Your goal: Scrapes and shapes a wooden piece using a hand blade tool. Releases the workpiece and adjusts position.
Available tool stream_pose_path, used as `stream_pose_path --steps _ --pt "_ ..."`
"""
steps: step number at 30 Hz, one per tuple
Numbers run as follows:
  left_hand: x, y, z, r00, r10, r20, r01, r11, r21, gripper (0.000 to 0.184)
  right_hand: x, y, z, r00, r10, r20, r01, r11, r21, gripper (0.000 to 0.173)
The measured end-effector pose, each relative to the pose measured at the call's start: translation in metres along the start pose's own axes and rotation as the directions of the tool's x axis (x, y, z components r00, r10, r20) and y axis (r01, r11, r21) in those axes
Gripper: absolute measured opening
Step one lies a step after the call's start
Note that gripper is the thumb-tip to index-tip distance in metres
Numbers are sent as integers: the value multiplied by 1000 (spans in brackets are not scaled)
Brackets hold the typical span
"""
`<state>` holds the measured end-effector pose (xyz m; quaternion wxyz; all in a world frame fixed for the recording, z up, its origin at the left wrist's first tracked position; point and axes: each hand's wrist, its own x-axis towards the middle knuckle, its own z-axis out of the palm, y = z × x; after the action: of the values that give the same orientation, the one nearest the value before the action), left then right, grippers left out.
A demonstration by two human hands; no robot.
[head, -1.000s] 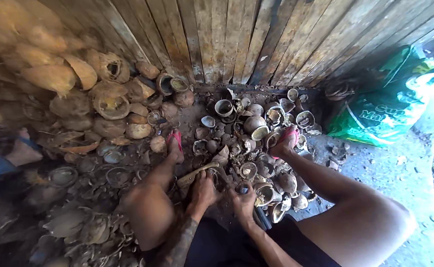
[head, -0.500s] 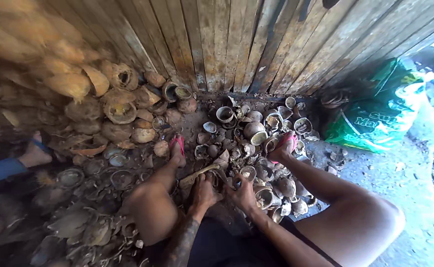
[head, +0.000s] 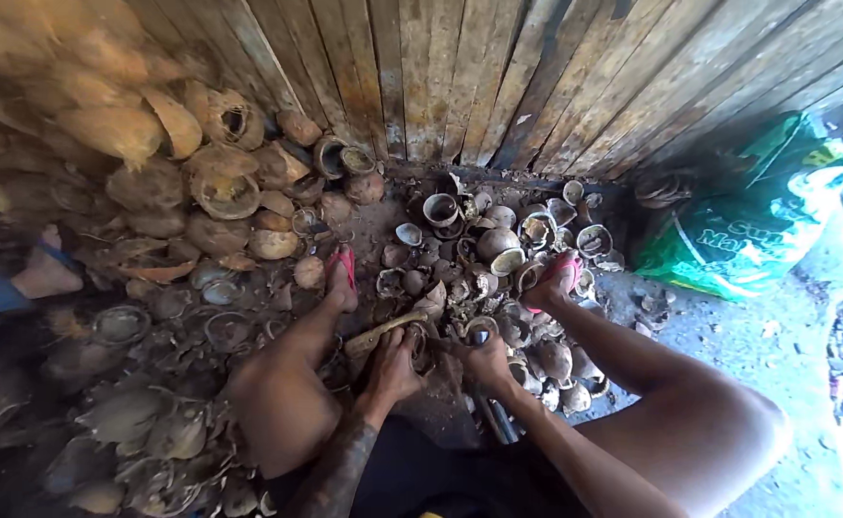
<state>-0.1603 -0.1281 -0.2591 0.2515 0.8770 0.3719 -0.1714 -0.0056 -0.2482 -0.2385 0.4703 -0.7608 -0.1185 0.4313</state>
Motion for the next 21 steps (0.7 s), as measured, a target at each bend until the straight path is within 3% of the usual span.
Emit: stream_pose_path --steps 6,13,21 --pt "-1 -3 1 1000 25 4 -25 999 34 107 -15 20 12 994 109 -11 -102 957 272 23" --pt "-4 -4 -6 994 86 65 -88 996 34 103 -52 34 45 970 162 -182 -59 881 469 20" --pt "-2 -4 11 994 93 50 -95 995 34 115 -39 19 27 958 284 -36 -233 845 481 20"
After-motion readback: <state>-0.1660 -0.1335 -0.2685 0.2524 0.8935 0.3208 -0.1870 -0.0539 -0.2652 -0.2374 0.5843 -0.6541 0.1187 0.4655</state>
